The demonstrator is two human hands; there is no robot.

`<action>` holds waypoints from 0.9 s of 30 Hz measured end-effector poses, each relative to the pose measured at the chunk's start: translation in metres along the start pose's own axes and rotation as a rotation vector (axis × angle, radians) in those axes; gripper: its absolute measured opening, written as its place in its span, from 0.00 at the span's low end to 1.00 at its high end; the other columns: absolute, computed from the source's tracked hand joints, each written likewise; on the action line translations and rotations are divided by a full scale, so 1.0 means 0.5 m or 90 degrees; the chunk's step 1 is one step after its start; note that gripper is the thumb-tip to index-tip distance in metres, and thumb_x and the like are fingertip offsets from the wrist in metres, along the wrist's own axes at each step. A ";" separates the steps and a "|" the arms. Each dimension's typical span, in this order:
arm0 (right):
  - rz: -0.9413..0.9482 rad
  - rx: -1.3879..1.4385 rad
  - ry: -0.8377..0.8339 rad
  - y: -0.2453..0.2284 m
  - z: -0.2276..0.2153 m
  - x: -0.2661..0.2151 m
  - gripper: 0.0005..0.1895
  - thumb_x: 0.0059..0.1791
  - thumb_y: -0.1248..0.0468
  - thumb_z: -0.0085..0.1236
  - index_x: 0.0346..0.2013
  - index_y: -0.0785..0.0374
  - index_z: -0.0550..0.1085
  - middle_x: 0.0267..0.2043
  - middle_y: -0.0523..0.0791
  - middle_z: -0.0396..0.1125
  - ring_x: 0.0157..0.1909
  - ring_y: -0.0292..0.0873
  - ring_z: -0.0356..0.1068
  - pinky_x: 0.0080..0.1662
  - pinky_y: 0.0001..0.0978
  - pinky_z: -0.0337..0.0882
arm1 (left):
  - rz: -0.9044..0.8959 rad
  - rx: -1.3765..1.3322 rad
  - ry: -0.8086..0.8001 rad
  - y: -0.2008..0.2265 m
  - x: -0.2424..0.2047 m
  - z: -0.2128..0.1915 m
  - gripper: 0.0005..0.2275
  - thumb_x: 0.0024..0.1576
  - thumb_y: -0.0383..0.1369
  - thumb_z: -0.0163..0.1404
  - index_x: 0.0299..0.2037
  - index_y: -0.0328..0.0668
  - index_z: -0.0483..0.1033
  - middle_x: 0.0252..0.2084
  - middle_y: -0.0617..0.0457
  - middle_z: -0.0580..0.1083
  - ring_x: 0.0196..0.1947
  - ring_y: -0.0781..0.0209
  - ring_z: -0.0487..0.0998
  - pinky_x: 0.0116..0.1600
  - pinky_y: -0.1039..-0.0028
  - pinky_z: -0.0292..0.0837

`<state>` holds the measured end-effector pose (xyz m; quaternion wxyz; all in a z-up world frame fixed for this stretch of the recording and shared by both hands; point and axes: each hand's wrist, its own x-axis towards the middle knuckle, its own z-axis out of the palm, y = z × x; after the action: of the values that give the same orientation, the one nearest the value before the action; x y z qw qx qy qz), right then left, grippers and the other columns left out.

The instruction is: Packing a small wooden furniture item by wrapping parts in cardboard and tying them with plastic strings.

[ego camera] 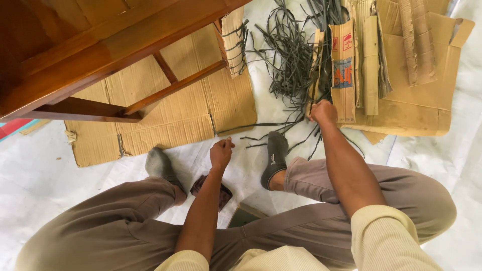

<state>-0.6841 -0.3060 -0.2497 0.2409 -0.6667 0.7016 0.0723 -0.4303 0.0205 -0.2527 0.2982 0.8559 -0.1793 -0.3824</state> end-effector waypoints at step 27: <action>0.015 0.166 0.304 -0.069 0.023 -0.079 0.15 0.48 0.63 0.60 0.47 0.61 0.67 0.47 0.56 0.71 0.50 0.60 0.72 0.49 0.54 0.68 | -0.042 -0.006 0.016 -0.030 -0.002 -0.007 0.22 0.62 0.51 0.43 0.32 0.46 0.86 0.27 0.47 0.80 0.34 0.48 0.82 0.46 0.61 0.74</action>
<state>-0.6480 -0.2692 -0.2347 0.1514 -0.6202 0.7495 -0.1753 -0.4273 0.0338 -0.2600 0.2915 0.8647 -0.1455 -0.3823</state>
